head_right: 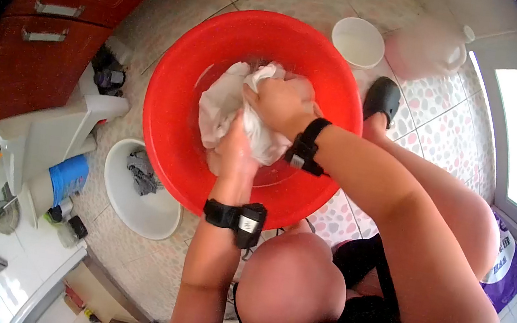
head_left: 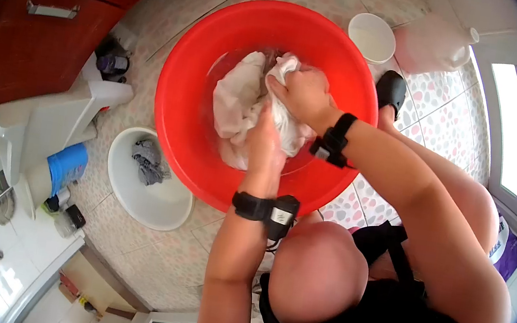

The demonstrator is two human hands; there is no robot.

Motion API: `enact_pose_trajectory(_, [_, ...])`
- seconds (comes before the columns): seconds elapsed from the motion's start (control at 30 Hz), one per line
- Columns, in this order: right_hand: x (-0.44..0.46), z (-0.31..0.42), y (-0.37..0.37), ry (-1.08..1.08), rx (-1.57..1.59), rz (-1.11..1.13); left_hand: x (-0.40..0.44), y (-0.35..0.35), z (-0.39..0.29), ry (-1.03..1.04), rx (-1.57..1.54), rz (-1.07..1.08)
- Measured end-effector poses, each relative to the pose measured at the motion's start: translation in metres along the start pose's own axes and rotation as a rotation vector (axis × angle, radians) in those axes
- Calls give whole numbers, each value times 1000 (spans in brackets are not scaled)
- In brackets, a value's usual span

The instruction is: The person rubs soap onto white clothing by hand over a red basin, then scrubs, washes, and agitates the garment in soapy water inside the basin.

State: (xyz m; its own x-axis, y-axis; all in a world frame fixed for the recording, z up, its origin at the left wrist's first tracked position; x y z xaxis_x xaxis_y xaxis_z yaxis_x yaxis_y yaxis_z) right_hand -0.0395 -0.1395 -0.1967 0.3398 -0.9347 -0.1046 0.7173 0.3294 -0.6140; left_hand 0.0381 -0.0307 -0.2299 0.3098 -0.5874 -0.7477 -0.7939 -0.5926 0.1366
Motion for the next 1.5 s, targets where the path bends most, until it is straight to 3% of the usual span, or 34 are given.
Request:
enact_pose_trajectory(0.13, [-8, -34, 0, 164, 311, -7, 19, -26, -20, 223, -96, 40])
enact_pose_trajectory(0.23, [-19, -37, 8, 211, 1026, 72, 29, -43, -16, 238, -44, -18])
enact_pose_trajectory(0.27, [-26, -40, 13, 277, 1090, 157, 30, -45, -12, 230, -44, -19])
enact_pose_trajectory(0.37, [-34, -40, 12, 372, 1194, 100, 27, -36, -13, 242, -129, 92])
enact_pose_trajectory(0.6, [-32, -38, 4, 256, 1109, 154, 13, -16, -22, 278, -135, 209])
enact_pose_trajectory(0.67, [-41, -43, 16, 457, 1236, 274, 13, -17, -21, 272, -129, 206])
enact_pose_trajectory(0.7, [-44, -46, 14, 458, 1236, 274, 14, -20, -19, 271, -130, 192])
enact_pose_trajectory(0.77, [-54, -48, 20, 466, 1129, 461, 18, -25, -15, 269, -131, 178])
enact_pose_trajectory(0.87, [-57, -57, 23, 383, 946, 492, 26, -29, -10, 272, -209, 185])
enact_pose_trajectory(0.9, [-57, -51, 22, 385, 944, 493, 22, -25, -15, 316, -43, 192])
enact_pose_trajectory(0.93, [-55, -46, 17, 416, 1046, 428, 19, -20, -18, 357, 123, 199])
enact_pose_trajectory(1.0, [-55, -37, 19, 445, 1145, 363, 15, -13, -23, 353, 142, 174])
enact_pose_trajectory(1.07, [-51, -28, 7, 216, 710, 143, 11, -5, -32, 351, 161, 147])
enact_pose_trajectory(1.13, [-63, -14, 19, 89, 550, 63, 14, -18, -19, 85, 221, -51])
enact_pose_trajectory(1.2, [-64, 12, 7, -121, 315, -123, 26, -20, 4, 107, 272, -84])
enact_pose_trajectory(1.23, [-54, 17, 0, -119, 319, -124, 14, -9, -7, 131, 329, -113])
enact_pose_trajectory(1.3, [-35, -12, 0, 292, 185, 38, -1, -5, 5, 44, 246, -118])
enact_pose_trajectory(1.37, [-35, -12, 6, 345, 0, 57, 28, -15, 6, 114, 491, -127])
enact_pose_trajectory(1.43, [-45, 24, 6, -110, 340, -195, 25, -17, -14, 52, 490, -88])
enact_pose_trajectory(1.5, [-51, 26, 15, -133, 351, -69, 45, -30, 0, 53, 341, -10])
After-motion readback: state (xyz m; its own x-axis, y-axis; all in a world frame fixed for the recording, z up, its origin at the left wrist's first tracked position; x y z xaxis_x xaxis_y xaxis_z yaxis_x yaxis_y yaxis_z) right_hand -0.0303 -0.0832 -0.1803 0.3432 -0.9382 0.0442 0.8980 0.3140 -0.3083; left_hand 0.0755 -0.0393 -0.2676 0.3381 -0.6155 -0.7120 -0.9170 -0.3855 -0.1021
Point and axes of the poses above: each hand's wrist, its own x-axis towards the middle knuckle, its own y-axis out of the palm, z = x × y, the point moved 9 cm from there along x, towards the middle knuckle, and after that the axes turned 14 degrees about x, right-handed, at the moved point
